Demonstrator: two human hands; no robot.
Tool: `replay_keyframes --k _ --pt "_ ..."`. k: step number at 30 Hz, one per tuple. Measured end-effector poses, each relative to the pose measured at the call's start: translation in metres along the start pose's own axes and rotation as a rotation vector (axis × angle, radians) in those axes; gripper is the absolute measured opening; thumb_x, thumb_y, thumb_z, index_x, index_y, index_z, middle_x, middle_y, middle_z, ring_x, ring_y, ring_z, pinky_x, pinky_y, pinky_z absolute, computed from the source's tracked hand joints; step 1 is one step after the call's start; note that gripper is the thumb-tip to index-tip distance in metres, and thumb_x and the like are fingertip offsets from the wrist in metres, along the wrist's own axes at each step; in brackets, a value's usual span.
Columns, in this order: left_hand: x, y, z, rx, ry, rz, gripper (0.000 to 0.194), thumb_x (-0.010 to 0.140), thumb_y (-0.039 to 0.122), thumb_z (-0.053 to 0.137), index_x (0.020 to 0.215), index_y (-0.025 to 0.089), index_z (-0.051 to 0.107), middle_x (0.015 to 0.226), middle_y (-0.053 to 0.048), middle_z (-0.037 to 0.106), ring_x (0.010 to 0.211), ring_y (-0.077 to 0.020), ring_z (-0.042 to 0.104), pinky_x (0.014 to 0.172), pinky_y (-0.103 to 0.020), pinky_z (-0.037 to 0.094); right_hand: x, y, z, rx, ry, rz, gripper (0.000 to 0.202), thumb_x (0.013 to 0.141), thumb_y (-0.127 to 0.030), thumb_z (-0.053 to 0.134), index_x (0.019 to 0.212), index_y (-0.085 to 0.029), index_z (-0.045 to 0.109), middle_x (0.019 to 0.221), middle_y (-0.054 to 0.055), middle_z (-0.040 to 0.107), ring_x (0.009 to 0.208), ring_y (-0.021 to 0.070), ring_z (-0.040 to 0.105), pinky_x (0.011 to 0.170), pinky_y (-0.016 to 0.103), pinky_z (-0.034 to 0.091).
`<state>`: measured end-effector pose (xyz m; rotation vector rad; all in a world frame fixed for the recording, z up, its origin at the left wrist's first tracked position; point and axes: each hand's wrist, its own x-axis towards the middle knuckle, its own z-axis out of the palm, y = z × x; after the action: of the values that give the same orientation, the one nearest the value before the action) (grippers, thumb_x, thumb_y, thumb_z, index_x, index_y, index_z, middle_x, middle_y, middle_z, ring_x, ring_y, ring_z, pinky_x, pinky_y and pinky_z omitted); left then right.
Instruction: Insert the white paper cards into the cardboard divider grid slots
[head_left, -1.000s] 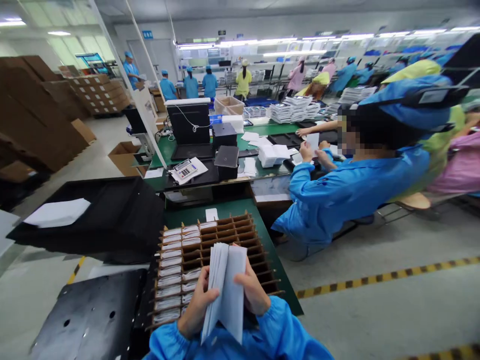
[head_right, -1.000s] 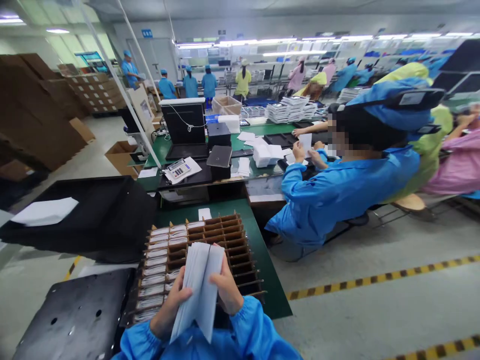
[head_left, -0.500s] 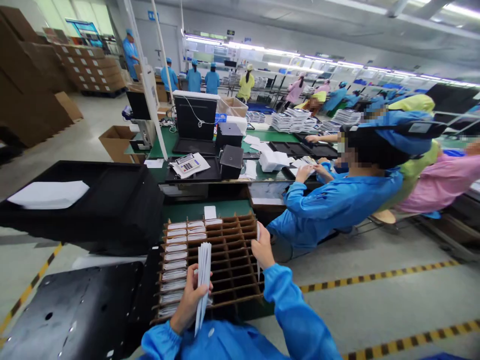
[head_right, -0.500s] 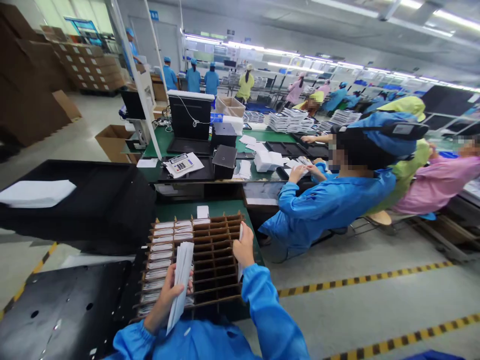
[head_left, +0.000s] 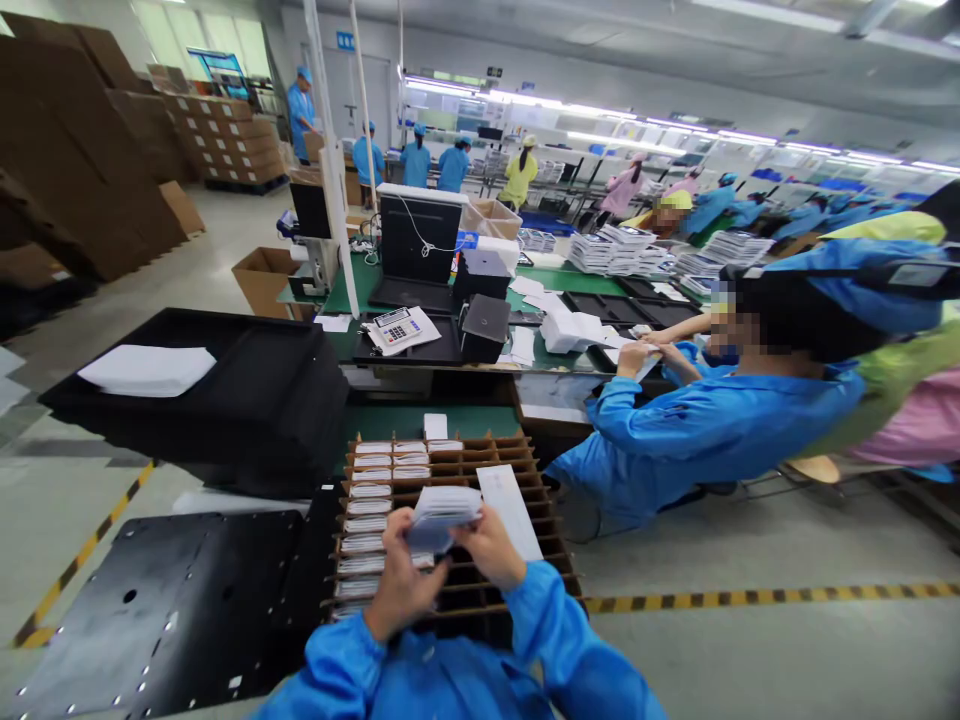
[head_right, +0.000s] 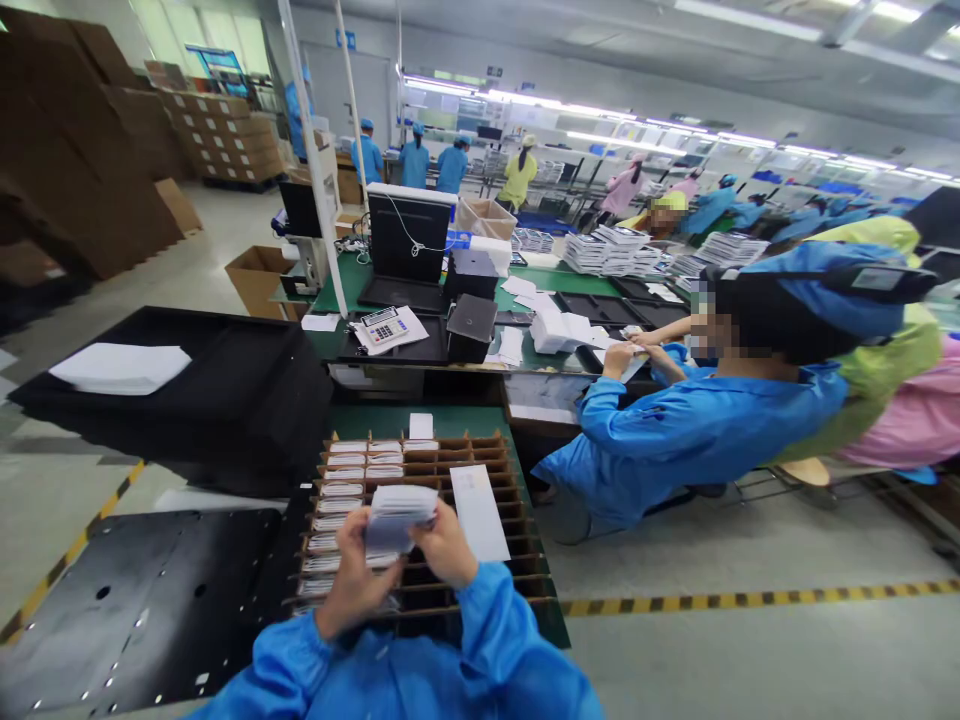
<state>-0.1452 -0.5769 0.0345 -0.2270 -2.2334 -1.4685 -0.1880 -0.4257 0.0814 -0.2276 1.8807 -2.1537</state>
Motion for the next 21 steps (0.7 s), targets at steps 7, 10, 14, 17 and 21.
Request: replay_keyframes --k 7,10,14,17,21 --pt "0.053 -0.010 0.010 -0.289 -0.150 -0.227 0.037 0.076 0.017 0.057 0.110 0.019 0.041 0.099 -0.005 0.051 0.093 -0.0187 0.053 0.084 -0.034 0.046 0.044 0.005 -0.018 -0.105 0.043 -0.134 0.026 0.058 -0.012 0.059 0.083 -0.019 0.056 0.073 -0.004 0.057 0.069 0.0134 0.050 0.064 0.025 0.040" --pt "0.050 -0.016 0.017 -0.277 -0.158 -0.250 0.030 0.075 0.018 0.054 0.104 0.018 0.044 0.094 -0.004 0.052 0.089 -0.0186 0.053 0.082 -0.034 0.047 0.047 0.018 -0.013 -0.070 0.021 -0.097 0.026 0.057 -0.013 0.058 0.081 -0.020 0.052 0.070 -0.005 0.053 0.065 0.0120 0.046 0.060 0.024 0.037" --pt "0.072 -0.013 0.009 -0.259 -0.227 -0.218 0.030 0.076 0.023 0.056 0.104 0.018 0.046 0.098 -0.005 0.054 0.093 -0.0188 0.054 0.086 -0.034 0.046 0.061 0.014 -0.014 -0.055 -0.037 -0.111 0.030 0.060 -0.018 0.068 0.086 -0.020 0.053 0.077 -0.003 0.060 0.073 0.0141 0.052 0.067 0.026 0.044" --pt "0.105 -0.009 -0.010 -0.186 -0.360 -0.171 0.030 0.075 0.023 0.059 0.103 0.017 0.050 0.096 -0.004 0.057 0.090 -0.0173 0.055 0.081 -0.031 0.046 0.078 0.005 -0.015 0.089 -0.058 -0.104 0.038 0.058 -0.020 0.075 0.091 -0.020 0.057 0.083 -0.001 0.065 0.080 0.0173 0.058 0.076 0.032 0.049" --pt "0.130 -0.021 -0.037 -0.019 -0.397 -0.141 0.032 0.073 0.016 0.057 0.106 0.016 0.053 0.094 -0.004 0.059 0.087 -0.0165 0.056 0.080 -0.030 0.045 0.096 0.012 -0.009 0.350 -0.002 -0.075 0.040 0.056 -0.022 0.077 0.092 -0.021 0.061 0.085 0.000 0.068 0.089 0.0219 0.063 0.083 0.039 0.052"
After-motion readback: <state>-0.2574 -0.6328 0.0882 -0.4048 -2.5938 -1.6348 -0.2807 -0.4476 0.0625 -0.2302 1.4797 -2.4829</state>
